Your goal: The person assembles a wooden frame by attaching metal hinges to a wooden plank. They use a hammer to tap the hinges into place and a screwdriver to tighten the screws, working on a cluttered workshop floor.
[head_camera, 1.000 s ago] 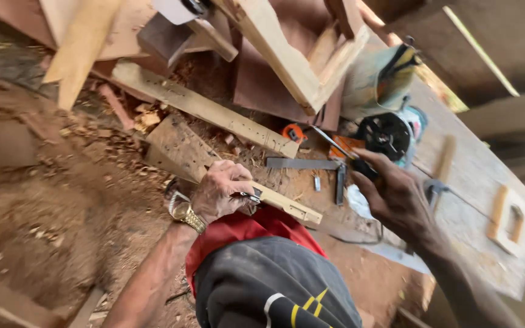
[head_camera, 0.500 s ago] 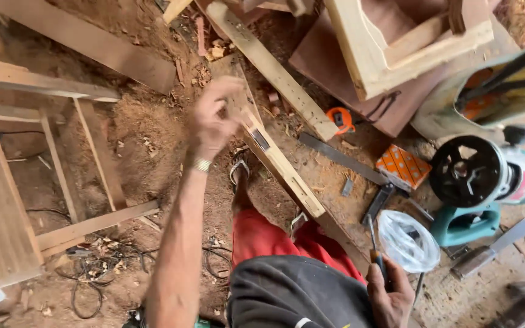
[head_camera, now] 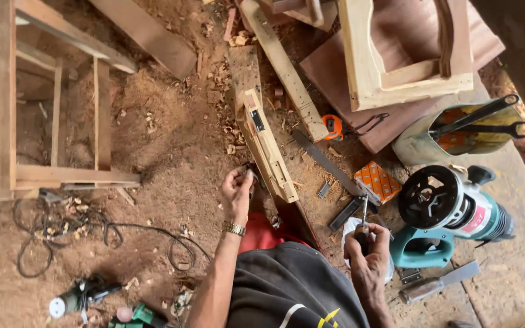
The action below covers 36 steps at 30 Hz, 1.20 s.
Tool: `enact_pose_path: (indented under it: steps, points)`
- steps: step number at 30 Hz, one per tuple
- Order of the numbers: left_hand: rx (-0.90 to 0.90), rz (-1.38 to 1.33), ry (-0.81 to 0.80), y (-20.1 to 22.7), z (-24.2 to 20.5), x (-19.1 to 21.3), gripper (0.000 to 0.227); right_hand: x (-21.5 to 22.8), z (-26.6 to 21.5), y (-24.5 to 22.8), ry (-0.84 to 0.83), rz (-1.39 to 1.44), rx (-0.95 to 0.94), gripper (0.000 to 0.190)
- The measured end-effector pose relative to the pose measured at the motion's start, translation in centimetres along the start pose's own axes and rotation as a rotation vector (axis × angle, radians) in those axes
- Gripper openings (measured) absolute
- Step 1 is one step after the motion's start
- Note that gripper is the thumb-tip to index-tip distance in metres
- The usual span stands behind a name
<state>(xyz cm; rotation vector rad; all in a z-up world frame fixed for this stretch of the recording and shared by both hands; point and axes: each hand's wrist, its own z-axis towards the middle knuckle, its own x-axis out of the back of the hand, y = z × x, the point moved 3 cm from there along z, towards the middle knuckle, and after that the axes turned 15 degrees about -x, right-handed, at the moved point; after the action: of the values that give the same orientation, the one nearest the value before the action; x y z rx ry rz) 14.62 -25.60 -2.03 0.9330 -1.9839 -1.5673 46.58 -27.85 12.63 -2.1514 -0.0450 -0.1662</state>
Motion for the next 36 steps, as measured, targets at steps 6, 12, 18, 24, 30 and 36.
enact_pose_path:
  steps: [6, 12, 18, 24, 30, 36]
  points:
    - [-0.136, 0.095, -0.038, 1.8, -1.6, -1.1, 0.032, 1.5, -0.1, -0.6, 0.119, -0.377, -0.017, 0.018]
    - [-0.158, 0.161, -0.167, 2.3, -3.1, -2.3, 0.032, 7.0, 1.1, 5.5, 0.210, -0.373, -0.112, 0.018]
    - [-0.173, 0.340, -0.122, 5.4, -11.1, -3.5, 0.026, 14.5, -1.3, 7.4, 0.539, -0.584, -0.274, 0.026]
    - [-0.398, 0.651, -0.921, 4.3, -16.7, -8.3, 0.022, 14.0, -1.5, 8.3, 0.379, -0.559, 0.050, 0.016]
    - [-0.744, 0.798, -0.947, 0.5, -15.4, -14.2, 0.016, 9.9, 0.3, 4.4, 0.337, -0.491, 0.098, 0.023]
    - [-0.619, 1.078, -0.629, -2.1, -11.4, -17.0, 0.033, 11.8, 0.5, 6.8, 0.386, -0.444, -0.031, 0.038]
